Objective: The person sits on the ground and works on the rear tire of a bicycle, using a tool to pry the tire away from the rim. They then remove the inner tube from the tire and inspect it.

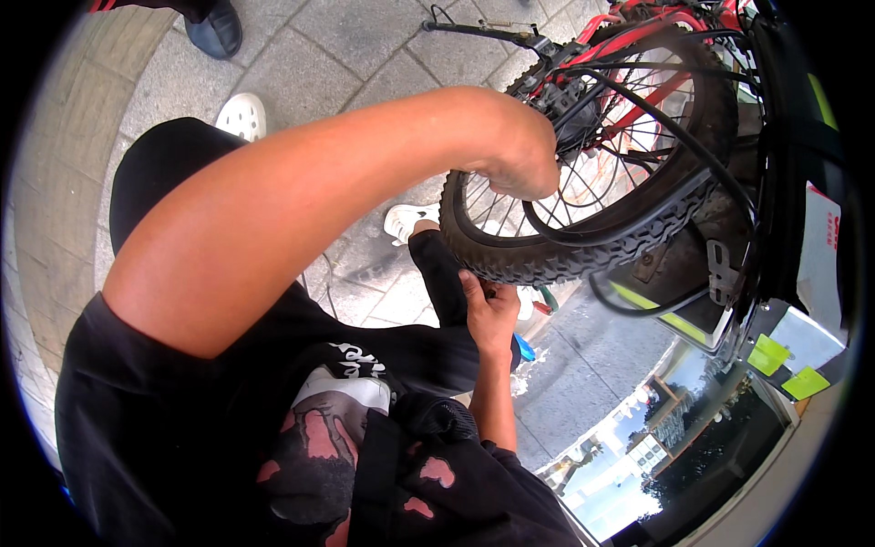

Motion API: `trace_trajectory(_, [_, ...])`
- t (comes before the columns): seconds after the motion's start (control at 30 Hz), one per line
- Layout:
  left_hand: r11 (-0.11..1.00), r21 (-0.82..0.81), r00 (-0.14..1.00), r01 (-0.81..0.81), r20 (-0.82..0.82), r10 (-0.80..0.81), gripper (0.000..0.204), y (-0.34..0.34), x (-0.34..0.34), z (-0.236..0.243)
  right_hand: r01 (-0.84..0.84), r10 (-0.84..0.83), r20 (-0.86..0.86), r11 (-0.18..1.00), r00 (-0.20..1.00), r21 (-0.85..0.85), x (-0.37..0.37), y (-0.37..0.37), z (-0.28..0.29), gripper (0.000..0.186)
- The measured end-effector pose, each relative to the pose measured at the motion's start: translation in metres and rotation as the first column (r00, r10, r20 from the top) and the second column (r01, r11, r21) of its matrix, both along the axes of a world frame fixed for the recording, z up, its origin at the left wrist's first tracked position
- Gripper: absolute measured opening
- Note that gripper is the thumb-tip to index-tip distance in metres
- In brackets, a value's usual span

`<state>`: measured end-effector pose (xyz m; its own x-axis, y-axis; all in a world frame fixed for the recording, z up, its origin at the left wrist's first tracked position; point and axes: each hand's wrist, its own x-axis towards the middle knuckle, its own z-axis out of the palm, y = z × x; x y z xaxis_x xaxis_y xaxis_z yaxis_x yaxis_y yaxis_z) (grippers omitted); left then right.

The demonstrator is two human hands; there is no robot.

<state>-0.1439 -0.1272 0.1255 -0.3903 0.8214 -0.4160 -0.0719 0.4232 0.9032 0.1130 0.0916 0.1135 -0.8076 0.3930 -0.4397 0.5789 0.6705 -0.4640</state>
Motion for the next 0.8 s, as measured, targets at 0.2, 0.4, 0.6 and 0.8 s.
trace_trajectory(0.2, [0.999,-0.050,1.000,-0.009,0.010,0.009,0.039,-0.004,0.001,0.009,-0.086,0.089,-0.020,0.990,0.996,0.116,-0.006,-0.008,0.007,0.020])
trace_trajectory(0.4, [0.998,-0.036,0.998,-0.053,0.024,0.054,0.040,0.001,0.004,0.003,-0.066,0.095,-0.176,0.984,0.980,0.165,-0.008,-0.010,0.019,0.027])
trace_trajectory(0.6, [0.994,-0.042,0.992,-0.102,0.065,0.104,0.040,0.002,0.007,0.000,0.049,-0.053,-0.489,0.999,0.871,-0.022,-0.034,-0.017,0.055,0.034])
trace_trajectory(0.8, [0.992,-0.033,0.980,-0.120,0.154,0.124,0.031,0.010,0.007,-0.012,-0.035,0.026,-0.510,0.999,0.860,-0.009,0.008,-0.013,0.042,0.057])
